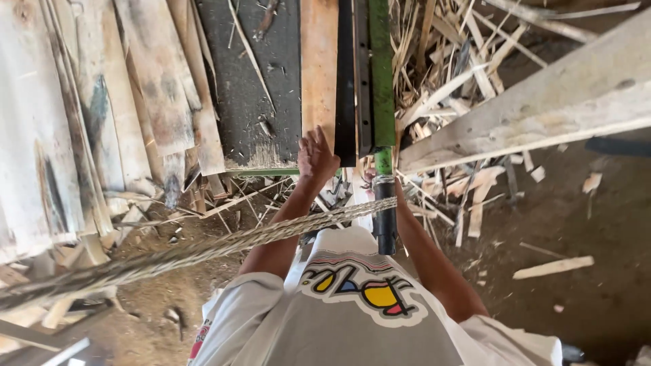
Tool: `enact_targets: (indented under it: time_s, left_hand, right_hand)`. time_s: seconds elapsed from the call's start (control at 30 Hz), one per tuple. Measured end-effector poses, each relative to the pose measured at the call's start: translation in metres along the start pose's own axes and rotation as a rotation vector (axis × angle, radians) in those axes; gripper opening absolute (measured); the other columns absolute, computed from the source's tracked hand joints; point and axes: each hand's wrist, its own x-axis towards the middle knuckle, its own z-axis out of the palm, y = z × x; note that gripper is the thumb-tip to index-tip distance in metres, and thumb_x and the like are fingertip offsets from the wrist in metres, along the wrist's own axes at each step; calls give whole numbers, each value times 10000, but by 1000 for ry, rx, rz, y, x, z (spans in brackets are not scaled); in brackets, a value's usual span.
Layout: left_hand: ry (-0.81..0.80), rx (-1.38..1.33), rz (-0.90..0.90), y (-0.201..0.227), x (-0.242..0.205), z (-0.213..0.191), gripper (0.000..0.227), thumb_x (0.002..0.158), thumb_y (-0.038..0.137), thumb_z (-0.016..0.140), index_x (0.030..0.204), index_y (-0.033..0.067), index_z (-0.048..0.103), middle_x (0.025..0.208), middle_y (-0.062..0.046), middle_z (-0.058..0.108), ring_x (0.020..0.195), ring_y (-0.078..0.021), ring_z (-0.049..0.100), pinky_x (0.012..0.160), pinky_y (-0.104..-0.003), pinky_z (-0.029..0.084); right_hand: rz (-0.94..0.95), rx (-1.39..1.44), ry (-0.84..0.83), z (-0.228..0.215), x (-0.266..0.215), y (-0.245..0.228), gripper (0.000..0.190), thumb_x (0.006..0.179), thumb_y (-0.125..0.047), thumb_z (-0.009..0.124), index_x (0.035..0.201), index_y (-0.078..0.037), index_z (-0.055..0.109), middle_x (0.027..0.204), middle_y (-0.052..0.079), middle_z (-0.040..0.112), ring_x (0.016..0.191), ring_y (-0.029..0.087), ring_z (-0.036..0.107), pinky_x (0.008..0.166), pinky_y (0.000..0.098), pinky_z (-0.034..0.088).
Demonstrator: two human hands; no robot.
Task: The person uses a vertical bandsaw to cut a long wooden plank into smaller pieces. They feed the wood through the blade, guide it with both hands, and then move the cut pieces aside onto a pile of scrap wood.
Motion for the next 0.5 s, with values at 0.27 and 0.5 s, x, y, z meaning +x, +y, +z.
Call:
enact_targets:
  time_s: [0.27,0.5]
  left_hand:
    - [181,217,218,-35,38,54,412,1097,173,454,1404,-100,419,1681,-278,328,965,-244,597,793,-371,626]
    - [20,-1586,129,-62,-15,9,376,1002,32,476,1363,80,570,1212,-130,727,910,-150,677,837,-401,541]
  right_hand:
    - [57,-494,250,99,-86,-33,404,1056,-325,470,1259,-15,631,1026,102,725,888,212,719,739,305,622]
    - [-118,-410,56,156,-158,-48,596,1027,-462,486,1382,17,497,1026,185,706,903,265,733,767,390,666]
